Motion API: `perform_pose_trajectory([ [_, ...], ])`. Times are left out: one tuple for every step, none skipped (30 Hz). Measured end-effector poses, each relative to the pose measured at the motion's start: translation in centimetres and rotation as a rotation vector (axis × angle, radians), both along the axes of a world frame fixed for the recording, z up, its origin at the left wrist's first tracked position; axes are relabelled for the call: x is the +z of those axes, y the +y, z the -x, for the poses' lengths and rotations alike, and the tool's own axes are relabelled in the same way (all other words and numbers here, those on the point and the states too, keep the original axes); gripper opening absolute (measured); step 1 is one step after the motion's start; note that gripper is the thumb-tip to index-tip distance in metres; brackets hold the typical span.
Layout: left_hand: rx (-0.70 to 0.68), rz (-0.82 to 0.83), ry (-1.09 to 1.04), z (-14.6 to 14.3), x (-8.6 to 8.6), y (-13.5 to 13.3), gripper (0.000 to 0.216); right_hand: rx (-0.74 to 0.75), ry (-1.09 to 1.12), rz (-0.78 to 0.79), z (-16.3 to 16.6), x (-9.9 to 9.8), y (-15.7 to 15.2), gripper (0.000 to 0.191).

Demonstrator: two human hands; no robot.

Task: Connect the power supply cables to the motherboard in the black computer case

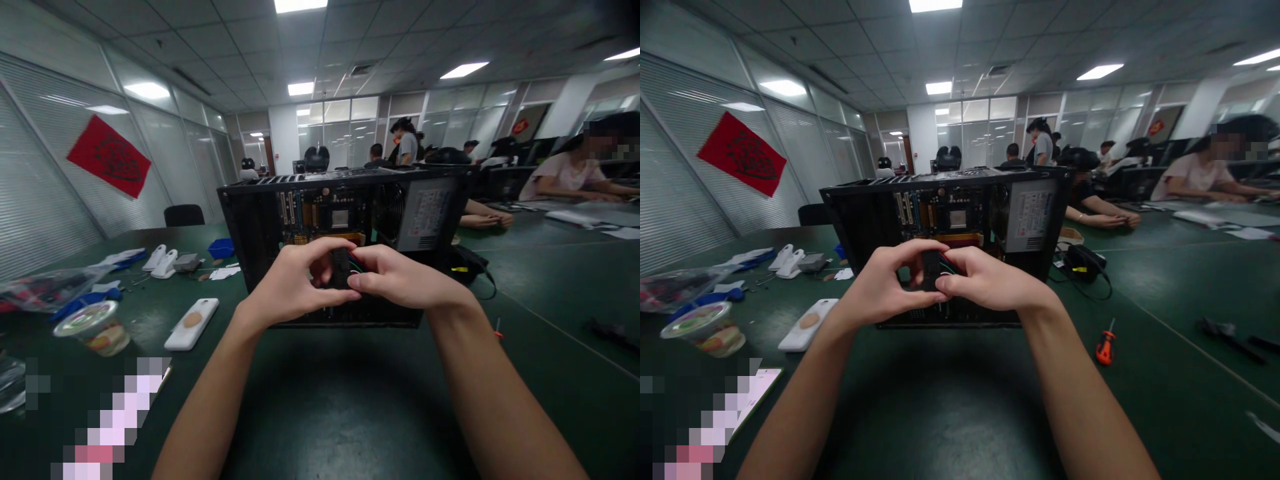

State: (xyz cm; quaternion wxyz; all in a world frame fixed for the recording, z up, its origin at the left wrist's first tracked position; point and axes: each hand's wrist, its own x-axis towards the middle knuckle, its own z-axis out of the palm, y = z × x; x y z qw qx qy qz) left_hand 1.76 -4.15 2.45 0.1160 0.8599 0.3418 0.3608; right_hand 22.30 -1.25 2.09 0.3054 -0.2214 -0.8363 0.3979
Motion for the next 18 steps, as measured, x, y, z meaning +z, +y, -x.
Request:
perform_pose_trajectory([
  [0.011,-0.034,0.006,0.04,0.09,-0.12,0.059,0.002,-0.002,0.001,-0.02,0.01,-0.11,0.021],
  [0.02,-0.068,0.011,0.06,0.16,-0.2,0.058,0.006,-0.005,0.002,-0.03,0.0,-0.19,0.021],
  [0.024,-0.098,0.018,0.07,0.2,-0.25,0.058,0.013,-0.011,0.004,-0.06,-0.03,-0.25,0.022],
  [0.022,-0.122,0.025,0.08,0.22,-0.27,0.057,0.021,-0.02,0.01,-0.09,-0.05,-0.29,0.022],
  [0.016,-0.142,0.031,0.07,0.22,-0.26,0.057,0.028,-0.029,0.018,-0.13,-0.07,-0.31,0.022],
  [0.009,-0.156,0.035,0.06,0.19,-0.23,0.056,0.031,-0.035,0.027,-0.18,-0.09,-0.33,0.021],
  [0.005,-0.165,0.035,0.03,0.15,-0.19,0.056,0.028,-0.039,0.035,-0.22,-0.09,-0.34,0.02],
  [0.005,-0.168,0.034,-0.02,0.11,-0.14,0.055,0.022,-0.037,0.04,-0.25,-0.07,-0.34,0.019],
  [0.008,-0.167,0.03,-0.08,0.06,-0.09,0.056,0.011,-0.03,0.045,-0.27,-0.05,-0.35,0.018],
  [0.012,-0.164,0.024,-0.14,0.01,-0.04,0.056,0.001,-0.019,0.048,-0.26,-0.03,-0.36,0.017],
  [0.016,-0.159,0.02,-0.22,-0.03,0.0,0.057,-0.008,-0.01,0.054,-0.24,0.0,-0.37,0.017],
  [0.019,-0.154,0.016,-0.29,-0.06,0.03,0.057,-0.014,-0.003,0.063,-0.21,0.03,-0.37,0.018],
  [0.02,-0.15,0.013,-0.36,-0.07,0.05,0.057,-0.017,0.001,0.073,-0.17,0.05,-0.38,0.018],
  [0.019,-0.148,0.011,-0.42,-0.07,0.06,0.056,-0.021,0.004,0.086,-0.13,0.07,-0.39,0.019],
  [0.018,-0.148,0.009,-0.46,-0.07,0.06,0.056,-0.023,0.006,0.099,-0.08,0.09,-0.4,0.02],
  [0.016,-0.15,0.008,-0.5,-0.05,0.07,0.055,-0.025,0.011,0.111,-0.04,0.09,-0.4,0.021],
  [0.014,-0.153,0.007,-0.51,-0.04,0.07,0.055,-0.026,0.018,0.122,-0.01,0.09,-0.41,0.02],
  [0.013,-0.158,0.008,-0.52,-0.02,0.07,0.055,-0.026,0.025,0.13,0.02,0.07,-0.41,0.02],
])
